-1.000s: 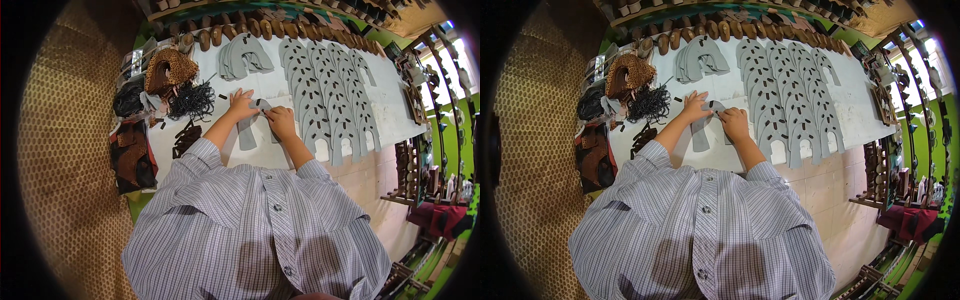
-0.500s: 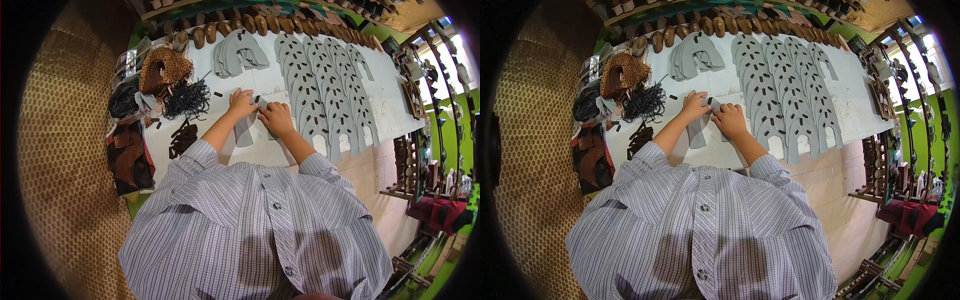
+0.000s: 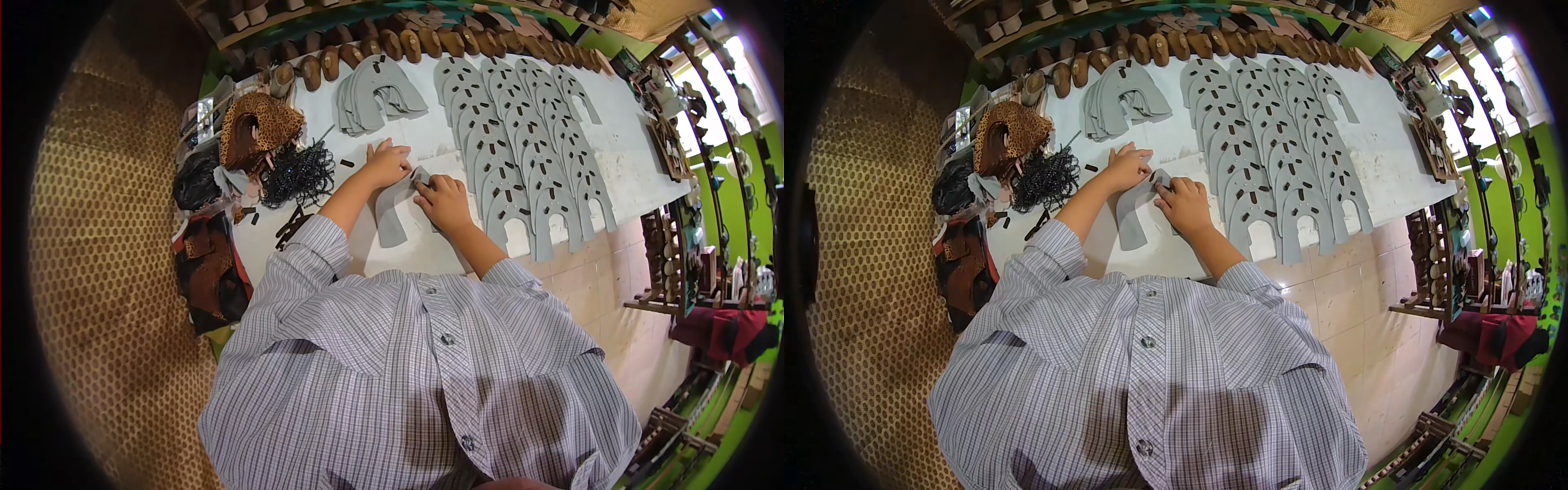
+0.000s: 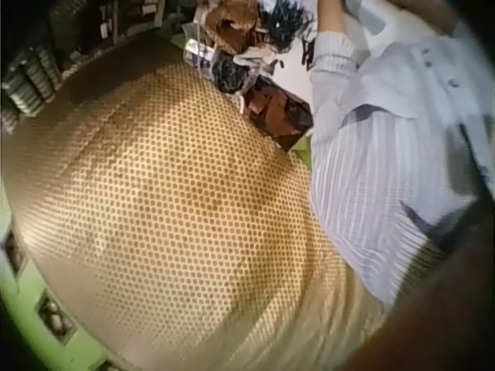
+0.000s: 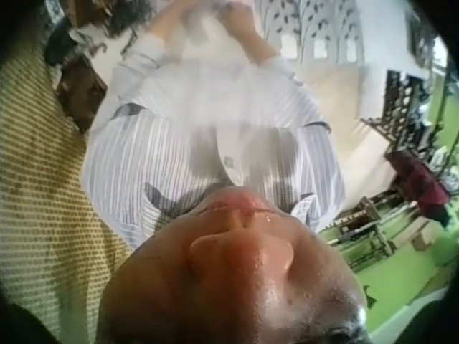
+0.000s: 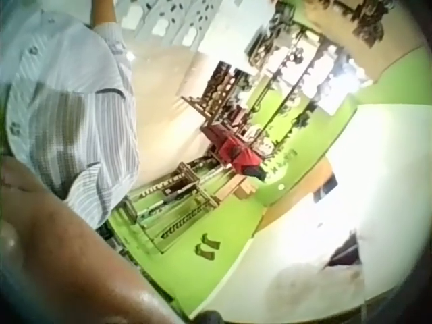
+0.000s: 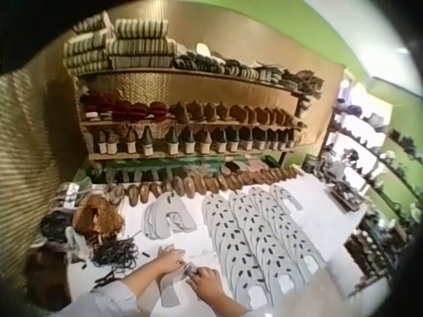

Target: Place small black components into pre-cut holes on a shoe upper material.

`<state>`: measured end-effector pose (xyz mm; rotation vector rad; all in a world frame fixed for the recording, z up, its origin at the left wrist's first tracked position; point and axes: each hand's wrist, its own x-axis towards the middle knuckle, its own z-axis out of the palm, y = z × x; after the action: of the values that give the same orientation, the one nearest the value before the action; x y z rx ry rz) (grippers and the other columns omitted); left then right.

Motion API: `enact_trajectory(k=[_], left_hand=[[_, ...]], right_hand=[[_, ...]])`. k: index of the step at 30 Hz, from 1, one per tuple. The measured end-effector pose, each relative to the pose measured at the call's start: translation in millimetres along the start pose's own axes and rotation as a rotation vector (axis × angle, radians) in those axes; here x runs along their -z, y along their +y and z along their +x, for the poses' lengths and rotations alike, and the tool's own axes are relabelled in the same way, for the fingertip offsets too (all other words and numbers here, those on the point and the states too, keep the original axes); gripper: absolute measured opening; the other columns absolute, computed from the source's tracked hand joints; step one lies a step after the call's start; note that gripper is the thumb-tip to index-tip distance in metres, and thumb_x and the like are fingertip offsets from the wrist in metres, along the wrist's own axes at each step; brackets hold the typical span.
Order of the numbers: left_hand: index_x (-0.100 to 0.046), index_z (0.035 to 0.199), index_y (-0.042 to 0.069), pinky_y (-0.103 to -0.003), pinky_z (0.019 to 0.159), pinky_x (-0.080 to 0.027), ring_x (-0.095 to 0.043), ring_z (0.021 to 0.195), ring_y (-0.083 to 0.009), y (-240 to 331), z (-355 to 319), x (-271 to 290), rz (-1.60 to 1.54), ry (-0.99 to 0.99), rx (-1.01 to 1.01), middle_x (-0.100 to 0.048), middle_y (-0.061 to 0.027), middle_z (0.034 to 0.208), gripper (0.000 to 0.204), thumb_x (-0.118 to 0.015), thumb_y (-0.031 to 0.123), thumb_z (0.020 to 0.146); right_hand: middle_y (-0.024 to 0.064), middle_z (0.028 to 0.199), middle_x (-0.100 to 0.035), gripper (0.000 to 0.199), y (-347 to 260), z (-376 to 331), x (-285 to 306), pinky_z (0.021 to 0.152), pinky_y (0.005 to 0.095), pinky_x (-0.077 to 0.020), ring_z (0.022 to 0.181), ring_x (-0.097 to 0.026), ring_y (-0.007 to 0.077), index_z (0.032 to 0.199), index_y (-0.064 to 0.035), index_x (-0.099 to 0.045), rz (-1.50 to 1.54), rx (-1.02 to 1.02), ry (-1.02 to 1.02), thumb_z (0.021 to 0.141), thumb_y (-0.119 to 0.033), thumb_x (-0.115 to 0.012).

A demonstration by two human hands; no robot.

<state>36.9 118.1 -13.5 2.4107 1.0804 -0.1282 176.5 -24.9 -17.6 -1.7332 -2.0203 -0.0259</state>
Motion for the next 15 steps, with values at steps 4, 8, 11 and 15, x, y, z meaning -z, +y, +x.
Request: enact_trajectory(k=[4,8,11,15], left_hand=[[-0.071,0.077,0.028,-0.068,0.100,-0.004,-0.019,0.133,-0.0336,9,-5,-3,-0.007,0.144,-0.029,-0.046,0.0033,0.132,0.008,-0.066,0.029,0.070],[-0.071,0.072,0.025,-0.067,0.100,-0.002,-0.019,0.133,-0.0332,18,-14,1,0.039,0.186,-0.015,-0.047,0.0007,0.131,0.007,-0.068,0.029,0.067],[-0.071,0.070,0.022,-0.067,0.101,-0.001,-0.019,0.133,-0.0331,26,-19,5,0.083,0.175,0.001,-0.047,0.0002,0.131,0.008,-0.067,0.028,0.066],[-0.071,0.069,0.020,-0.067,0.101,0.000,-0.020,0.133,-0.0331,30,-19,2,0.094,0.183,0.031,-0.047,-0.0003,0.131,0.009,-0.066,0.026,0.065]], right_hand=[[0.0034,0.094,-0.054,0.029,2,-1,0,0.085,0.0393,-0.0358,0.100,-0.049,0.0204,0.102,-0.0167,-0.065,-0.016,0.000,0.014,0.077,-0.032,-0.061],[0.0033,0.094,-0.053,0.028,0,-1,3,0.085,0.0388,-0.0359,0.100,-0.049,0.0204,0.101,-0.0161,-0.065,-0.008,0.002,0.036,0.077,-0.031,-0.061],[0.0036,0.095,-0.053,0.026,0,-1,2,0.085,0.0388,-0.0360,0.100,-0.049,0.0205,0.098,-0.0152,-0.066,-0.003,-0.004,0.024,0.076,-0.029,-0.061],[0.0034,0.097,-0.054,0.023,1,-2,1,0.086,0.0388,-0.0359,0.101,-0.049,0.0204,0.093,-0.0117,-0.065,-0.008,0.000,0.021,0.075,-0.025,-0.060]])
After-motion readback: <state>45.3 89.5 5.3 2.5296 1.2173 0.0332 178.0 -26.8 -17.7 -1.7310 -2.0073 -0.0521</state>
